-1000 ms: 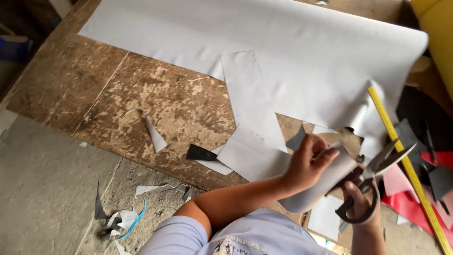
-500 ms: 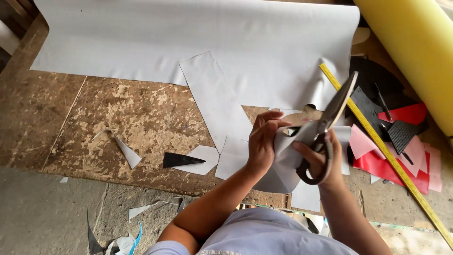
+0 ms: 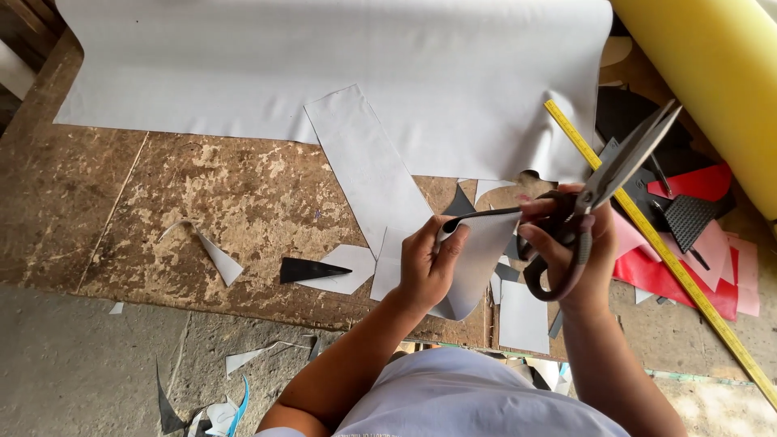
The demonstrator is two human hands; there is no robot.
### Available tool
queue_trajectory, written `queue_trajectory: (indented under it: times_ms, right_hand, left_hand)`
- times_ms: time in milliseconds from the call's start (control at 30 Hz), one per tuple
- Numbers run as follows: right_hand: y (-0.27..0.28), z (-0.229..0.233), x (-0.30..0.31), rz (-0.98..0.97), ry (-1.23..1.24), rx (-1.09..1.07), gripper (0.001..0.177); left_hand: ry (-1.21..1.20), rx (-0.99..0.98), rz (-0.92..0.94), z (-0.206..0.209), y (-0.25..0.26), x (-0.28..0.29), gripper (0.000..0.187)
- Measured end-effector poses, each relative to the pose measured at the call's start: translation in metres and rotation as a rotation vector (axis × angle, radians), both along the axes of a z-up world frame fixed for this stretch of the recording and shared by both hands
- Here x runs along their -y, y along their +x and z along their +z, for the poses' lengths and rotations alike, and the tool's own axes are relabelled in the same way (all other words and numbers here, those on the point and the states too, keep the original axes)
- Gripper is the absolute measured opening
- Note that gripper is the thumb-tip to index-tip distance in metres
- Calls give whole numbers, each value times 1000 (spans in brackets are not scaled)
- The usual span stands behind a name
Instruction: The person uses scissors to cut a large sheet of white material with a black backing into long strips and smaller rectangular pieces. They repeatedly cut along drawn lines, separate the layers, and trim the edges of the cut pieces on a wooden workbench.
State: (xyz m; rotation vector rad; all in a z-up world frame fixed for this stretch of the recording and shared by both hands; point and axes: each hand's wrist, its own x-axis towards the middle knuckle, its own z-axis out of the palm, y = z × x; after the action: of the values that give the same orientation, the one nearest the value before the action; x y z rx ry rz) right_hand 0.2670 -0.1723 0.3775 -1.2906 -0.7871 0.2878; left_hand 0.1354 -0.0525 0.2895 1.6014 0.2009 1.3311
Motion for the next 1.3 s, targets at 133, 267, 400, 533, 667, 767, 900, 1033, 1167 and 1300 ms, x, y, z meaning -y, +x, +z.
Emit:
queue_trajectory:
  times_ms: [133, 267, 400, 533, 667, 767, 900, 1033, 1167, 1300]
  right_hand:
    - [0, 1, 4, 13, 27, -53, 58]
    - [-7, -2, 5, -5, 8, -15, 55]
    - [-14, 1, 4, -8, 24, -19, 55]
    - [-18, -3, 2, -8, 59, 20, 53]
    - [-20, -3, 0, 3, 62, 48, 53]
    - [-16, -12, -2, 18, 55, 58, 55]
    - [-20, -11, -8, 19, 79, 53, 53]
    - [-17, -11, -11, 15, 98, 61, 54]
    - [-13, -12, -13, 4, 112, 45, 53]
    - [-13, -12, -12, -15, 122, 34, 53]
  left_hand:
    - [-26, -40, 0, 4, -5, 8, 15]
    - [-35, -68, 31, 12, -10, 13, 16]
    - [-40, -28, 45, 14, -10, 12, 16]
    - [-22, -26, 95, 18, -12, 12, 15]
    - [-21, -15, 145, 19, -12, 8, 15]
    - [-17, 2, 171, 16, -12, 4, 16]
    - [-11, 5, 162, 14, -12, 0, 17]
    - [-24, 11, 127, 12, -9, -2, 18]
    - [-67, 46, 59, 17, -9, -2, 9]
    - [-163, 146, 38, 15, -6, -1, 11]
